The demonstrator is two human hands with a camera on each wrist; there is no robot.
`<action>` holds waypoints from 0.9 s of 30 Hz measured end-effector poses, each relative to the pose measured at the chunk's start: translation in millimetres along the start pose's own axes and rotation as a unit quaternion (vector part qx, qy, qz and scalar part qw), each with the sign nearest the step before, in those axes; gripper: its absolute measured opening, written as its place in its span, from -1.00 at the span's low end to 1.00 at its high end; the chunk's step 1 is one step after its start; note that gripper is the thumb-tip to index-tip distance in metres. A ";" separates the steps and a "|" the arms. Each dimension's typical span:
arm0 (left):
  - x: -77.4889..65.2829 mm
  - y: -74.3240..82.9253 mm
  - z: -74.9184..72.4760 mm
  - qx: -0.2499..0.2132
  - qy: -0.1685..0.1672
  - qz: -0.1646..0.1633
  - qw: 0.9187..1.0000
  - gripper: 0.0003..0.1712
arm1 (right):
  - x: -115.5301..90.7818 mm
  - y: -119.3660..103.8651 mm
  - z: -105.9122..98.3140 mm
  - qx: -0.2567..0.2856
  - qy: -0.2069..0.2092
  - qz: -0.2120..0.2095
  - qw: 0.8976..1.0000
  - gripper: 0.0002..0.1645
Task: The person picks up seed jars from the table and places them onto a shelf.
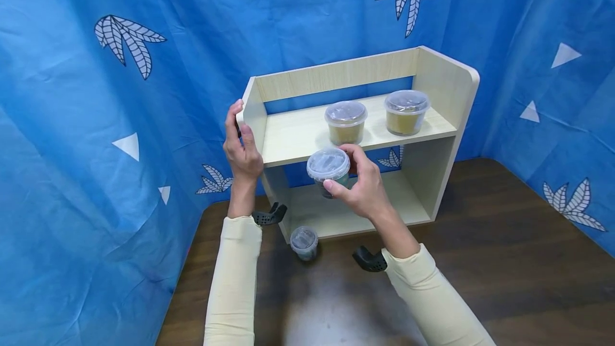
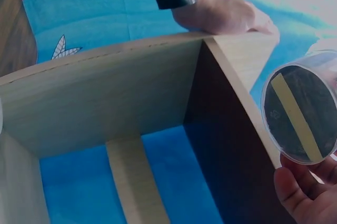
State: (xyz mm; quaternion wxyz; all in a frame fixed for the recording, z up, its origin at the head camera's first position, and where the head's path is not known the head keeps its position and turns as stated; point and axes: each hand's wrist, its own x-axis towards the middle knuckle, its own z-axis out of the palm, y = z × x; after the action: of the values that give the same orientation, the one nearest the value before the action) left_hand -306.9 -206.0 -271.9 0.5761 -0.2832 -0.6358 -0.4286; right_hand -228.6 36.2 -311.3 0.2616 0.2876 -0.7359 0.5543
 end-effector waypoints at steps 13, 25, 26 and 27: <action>0.1 -1.8 -0.3 -0.013 0.003 -0.009 1.000 -0.39 | -15.3 19.4 -13.0 0.013 0.017 -0.009 1.000 -0.19; 0.0 -1.8 -0.6 -0.006 -0.001 -0.007 1.000 -0.37 | -24.2 31.1 -20.1 0.011 0.023 0.004 1.000 -0.21; 0.1 -1.5 -0.8 -0.006 -0.001 -0.007 1.000 -0.37 | -25.1 32.3 -21.0 0.010 0.024 0.006 1.000 -0.22; 0.1 -1.4 -0.9 -0.006 -0.001 -0.007 1.000 -0.37 | -26.0 33.5 -21.8 0.010 0.025 0.008 1.000 -0.22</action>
State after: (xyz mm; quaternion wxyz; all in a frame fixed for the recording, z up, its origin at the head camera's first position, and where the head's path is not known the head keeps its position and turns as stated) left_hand -307.7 -207.5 -272.1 0.5703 -0.2828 -0.6361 -0.4361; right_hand -232.9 68.1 -346.5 0.2726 0.2707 -0.7260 0.5704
